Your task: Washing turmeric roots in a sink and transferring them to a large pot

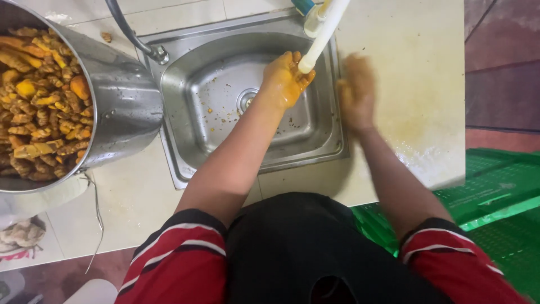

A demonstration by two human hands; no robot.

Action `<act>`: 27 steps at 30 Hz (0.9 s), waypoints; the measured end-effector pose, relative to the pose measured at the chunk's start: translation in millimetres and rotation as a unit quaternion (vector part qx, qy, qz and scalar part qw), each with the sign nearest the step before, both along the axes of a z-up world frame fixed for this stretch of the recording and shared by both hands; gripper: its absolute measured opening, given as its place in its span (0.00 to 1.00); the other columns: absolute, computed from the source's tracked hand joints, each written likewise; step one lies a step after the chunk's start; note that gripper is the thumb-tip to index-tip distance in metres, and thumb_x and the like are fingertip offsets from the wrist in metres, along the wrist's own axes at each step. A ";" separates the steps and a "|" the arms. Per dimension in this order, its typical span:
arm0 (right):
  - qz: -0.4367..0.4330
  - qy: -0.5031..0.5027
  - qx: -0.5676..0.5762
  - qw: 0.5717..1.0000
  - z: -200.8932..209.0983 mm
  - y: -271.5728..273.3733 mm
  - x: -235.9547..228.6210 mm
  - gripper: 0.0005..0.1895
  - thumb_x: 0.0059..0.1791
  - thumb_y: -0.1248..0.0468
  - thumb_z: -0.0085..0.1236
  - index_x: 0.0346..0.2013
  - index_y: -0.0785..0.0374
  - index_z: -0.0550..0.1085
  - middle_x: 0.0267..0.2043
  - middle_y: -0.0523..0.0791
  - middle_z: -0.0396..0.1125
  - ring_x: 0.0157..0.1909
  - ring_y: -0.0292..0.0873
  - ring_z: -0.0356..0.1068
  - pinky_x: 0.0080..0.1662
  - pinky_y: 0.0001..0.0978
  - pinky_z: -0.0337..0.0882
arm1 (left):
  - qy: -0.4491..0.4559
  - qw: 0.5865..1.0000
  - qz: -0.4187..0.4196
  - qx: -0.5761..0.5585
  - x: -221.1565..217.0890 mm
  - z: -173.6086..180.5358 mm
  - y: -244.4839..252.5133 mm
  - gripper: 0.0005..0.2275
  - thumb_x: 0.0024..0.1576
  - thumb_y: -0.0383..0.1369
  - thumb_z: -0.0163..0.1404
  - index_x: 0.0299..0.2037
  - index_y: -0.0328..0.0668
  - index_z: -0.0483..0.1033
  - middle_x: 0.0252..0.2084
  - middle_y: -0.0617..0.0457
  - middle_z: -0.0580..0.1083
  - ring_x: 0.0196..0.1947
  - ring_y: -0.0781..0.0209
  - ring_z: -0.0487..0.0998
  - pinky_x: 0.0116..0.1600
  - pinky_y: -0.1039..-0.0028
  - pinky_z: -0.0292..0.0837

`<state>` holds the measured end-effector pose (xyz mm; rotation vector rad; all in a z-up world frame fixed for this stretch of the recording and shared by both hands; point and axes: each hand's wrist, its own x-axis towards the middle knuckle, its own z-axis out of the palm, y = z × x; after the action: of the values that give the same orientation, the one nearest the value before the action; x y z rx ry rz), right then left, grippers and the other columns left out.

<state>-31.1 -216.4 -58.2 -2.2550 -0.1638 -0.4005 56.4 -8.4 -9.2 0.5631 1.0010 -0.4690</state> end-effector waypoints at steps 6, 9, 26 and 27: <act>-0.332 -0.039 -0.502 0.798 -21.9 -131.5 44.8 0.49 0.65 0.18 0.62 0.78 0.47 0.54 0.79 0.52 0.36 0.81 0.54 0.34 0.76 0.56 0.41 | -0.053 0.998 -0.025 -0.011 -4.9 22.4 8.1 0.10 0.64 0.32 0.48 0.33 0.33 0.75 0.30 0.49 0.69 0.32 0.47 0.75 0.37 0.60 0.81; -0.269 0.357 -0.221 0.867 60.8 -94.3 48.7 0.41 0.61 0.38 0.19 0.80 0.61 0.33 0.84 0.48 0.22 0.83 0.51 0.18 0.76 0.53 0.21 | -0.058 0.997 -0.038 -0.019 -6.1 28.8 7.1 0.07 0.59 0.28 0.48 0.29 0.36 0.74 0.32 0.39 0.74 0.26 0.45 0.76 0.30 0.62 0.77; -0.011 0.027 -0.259 0.965 -17.6 -40.6 132.3 0.31 0.64 0.60 0.48 0.77 0.64 0.49 0.79 0.58 0.45 0.78 0.64 0.45 0.72 0.64 0.53 | -0.031 0.997 -0.073 -0.006 -16.7 53.2 13.8 0.09 0.61 0.32 0.47 0.33 0.34 0.76 0.32 0.40 0.75 0.30 0.46 0.78 0.37 0.61 0.80; -0.007 0.031 -0.261 0.965 -3.1 -24.8 128.4 0.31 0.64 0.60 0.48 0.77 0.64 0.49 0.79 0.58 0.45 0.78 0.64 0.45 0.72 0.64 0.53 | -0.026 0.997 -0.070 -0.007 -16.3 55.7 12.5 0.09 0.61 0.32 0.47 0.33 0.34 0.76 0.32 0.40 0.75 0.30 0.46 0.78 0.37 0.61 0.80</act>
<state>97.3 -241.2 -61.3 -2.7847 -0.2435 -0.3195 40.2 4.1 46.6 0.6321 0.9108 -0.5818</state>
